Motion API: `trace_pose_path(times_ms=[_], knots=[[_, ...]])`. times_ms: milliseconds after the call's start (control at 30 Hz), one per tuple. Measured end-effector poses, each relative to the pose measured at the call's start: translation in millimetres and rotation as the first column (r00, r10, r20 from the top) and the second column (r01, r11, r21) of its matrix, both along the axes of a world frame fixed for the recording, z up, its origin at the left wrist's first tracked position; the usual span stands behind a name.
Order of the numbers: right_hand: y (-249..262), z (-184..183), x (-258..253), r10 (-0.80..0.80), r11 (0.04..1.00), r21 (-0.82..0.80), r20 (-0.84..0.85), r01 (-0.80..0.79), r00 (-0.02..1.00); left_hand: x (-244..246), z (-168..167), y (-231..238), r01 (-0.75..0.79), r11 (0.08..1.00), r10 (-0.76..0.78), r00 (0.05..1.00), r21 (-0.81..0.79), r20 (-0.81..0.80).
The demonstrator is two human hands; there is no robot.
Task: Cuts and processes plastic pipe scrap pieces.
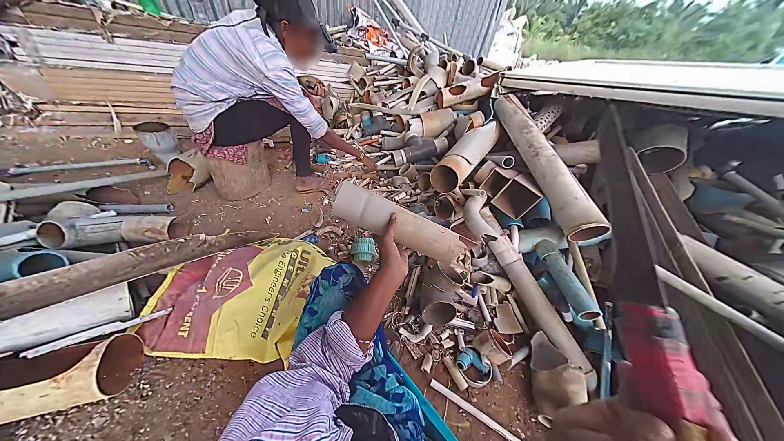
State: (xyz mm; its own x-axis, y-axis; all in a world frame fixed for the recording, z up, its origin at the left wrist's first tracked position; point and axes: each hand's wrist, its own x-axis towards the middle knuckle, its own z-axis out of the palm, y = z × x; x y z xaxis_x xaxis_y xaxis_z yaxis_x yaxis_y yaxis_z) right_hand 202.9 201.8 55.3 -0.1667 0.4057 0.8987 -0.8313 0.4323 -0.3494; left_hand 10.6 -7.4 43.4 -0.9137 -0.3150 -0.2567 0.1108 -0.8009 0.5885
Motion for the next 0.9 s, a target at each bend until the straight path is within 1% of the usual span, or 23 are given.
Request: trace_pose_path(times_ms=[33, 100, 133, 167, 200, 267, 333, 400, 433, 467, 500, 567, 600, 633, 667, 700, 733, 767, 800, 833, 867, 900], knots=[[-12.5, -8.8, -13.1, 0.02, 1.0, 0.011, 0.076, -0.02, 0.997, 0.8, 1.0, 0.9, 0.002, 1.0, -0.002, 1.0, 0.001, -0.004], [-27.7, -28.6, -35.1, 0.062, 0.992, 0.087, 0.302, -0.092, 0.951, 3.1, 1.2, 2.3, 0.014, 1.0, -0.014, 1.0, 0.002, -0.011], [-32.0, -35.7, -43.0, 0.066, 0.988, 0.103, 0.377, -0.113, 0.924, 2.7, 1.3, 2.2, 0.014, 1.0, -0.014, 1.0, 0.0, -0.009], [-34.8, -38.3, -46.7, 0.064, 0.988, 0.103, 0.41, -0.116, 0.91, 0.9, 2.5, 0.9, 0.005, 1.0, -0.005, 1.0, -0.001, -0.004], [-35.0, -36.8, -47.2, 0.062, 0.99, 0.095, 0.395, -0.107, 0.917, -1.5, 2.8, -0.6, 0.003, 1.0, -0.003, 1.0, -0.006, -0.003], [-28.8, -26.3, -37.9, 0.05, 0.994, 0.075, 0.311, -0.078, 0.949, -2.1, -0.5, -2.3, 0.003, 1.0, -0.004, 1.0, -0.012, -0.008], [-21.3, -12.1, -24.8, 0.018, 0.999, 0.04, 0.177, -0.025, 0.984, -3.5, -2.4, -2.7, -0.007, 1.0, 0.006, 1.0, -0.025, -0.017], [-15.9, -3.1, -15.3, -0.021, 0.999, -0.038, 0.043, 0.023, 0.999, -6.5, -4.2, -2.6, -0.012, 0.999, 0.011, 1.0, -0.031, -0.028], [-15.4, 0.0, -12.1, -0.035, 0.998, -0.044, 0.015, 0.036, 0.999, -7.3, -5.6, -2.7, -0.017, 0.999, 0.016, 1.0, -0.034, -0.027], [-15.4, 2.1, -10.9, -0.038, 0.999, -0.023, 0.024, 0.038, 0.999, -8.3, -7.5, -3.0, -0.024, 0.999, 0.023, 0.999, -0.033, -0.03], [-16.0, 1.8, -13.0, -0.029, 1.0, 0.015, 0.073, 0.028, 0.997, -9.6, -9.3, -3.6, -0.032, 0.999, 0.03, 0.999, -0.032, -0.041], [-20.3, -15.7, -30.7, -0.054, 0.993, 0.111, 0.229, 0.03, 0.972, -11.1, -10.7, -4.9, -0.048, 0.999, 0.046, 0.997, -0.024, -0.056], [-24.2, -33.2, -43.7, -0.099, 0.982, 0.184, 0.33, 0.039, 0.939, -10.1, -8.9, -5.4, -0.063, 0.998, 0.061, 0.997, -0.024, -0.057], [-29.1, -51.6, -56.0, -0.153, 0.962, 0.271, 0.468, 0.024, 0.87, -8.1, -6.0, -6.2, -0.072, 0.997, 0.07, 0.996, -0.023, -0.056], [-33.9, -66.8, -63.8, -0.163, 0.943, 0.324, 0.655, -0.079, 0.738, -6.5, -3.9, -6.9, -0.08, 0.997, 0.078, 0.996, -0.025, -0.051], [-37.1, -78.0, -69.4, -0.115, 0.937, 0.28, 0.809, -0.207, 0.576, -5.4, -1.7, -7.5, -0.086, 0.996, 0.084, 0.995, -0.032, -0.048], [-40.4, -85.1, -74.9, -0.045, 0.944, 0.186, 0.891, -0.273, 0.451, -5.8, 1.2, -9.1, -0.1, 0.994, 0.097, 0.994, -0.048, -0.054], [-44.3, -86.7, -78.8, 0.029, 0.955, 0.093, 0.916, -0.283, 0.401, -8.0, 3.5, -11.6, -0.128, 0.989, 0.123, 0.99, -0.068, -0.068], [-45.8, -83.4, -78.2, 0.091, 0.962, 0.029, 0.905, -0.272, 0.416, -9.1, 3.3, -13.0, -0.159, 0.983, 0.152, 0.985, -0.087, -0.08], [-45.5, -76.9, -71.7, 0.142, 0.967, -0.018, 0.867, -0.255, 0.477, -7.2, 0.6, -12.9, -0.18, 0.978, 0.172, 0.982, -0.107, -0.078], [-44.8, -67.1, -64.0, 0.195, 0.967, -0.058, 0.797, -0.25, 0.571, -5.6, -0.6, -12.9, -0.184, 0.977, 0.176, 0.981, -0.111, -0.079], [-44.6, -53.8, -57.9, 0.253, 0.961, -0.097, 0.685, -0.259, 0.683, -6.1, 0.1, -13.0, -0.18, 0.978, 0.171, 0.981, -0.108, -0.089]])
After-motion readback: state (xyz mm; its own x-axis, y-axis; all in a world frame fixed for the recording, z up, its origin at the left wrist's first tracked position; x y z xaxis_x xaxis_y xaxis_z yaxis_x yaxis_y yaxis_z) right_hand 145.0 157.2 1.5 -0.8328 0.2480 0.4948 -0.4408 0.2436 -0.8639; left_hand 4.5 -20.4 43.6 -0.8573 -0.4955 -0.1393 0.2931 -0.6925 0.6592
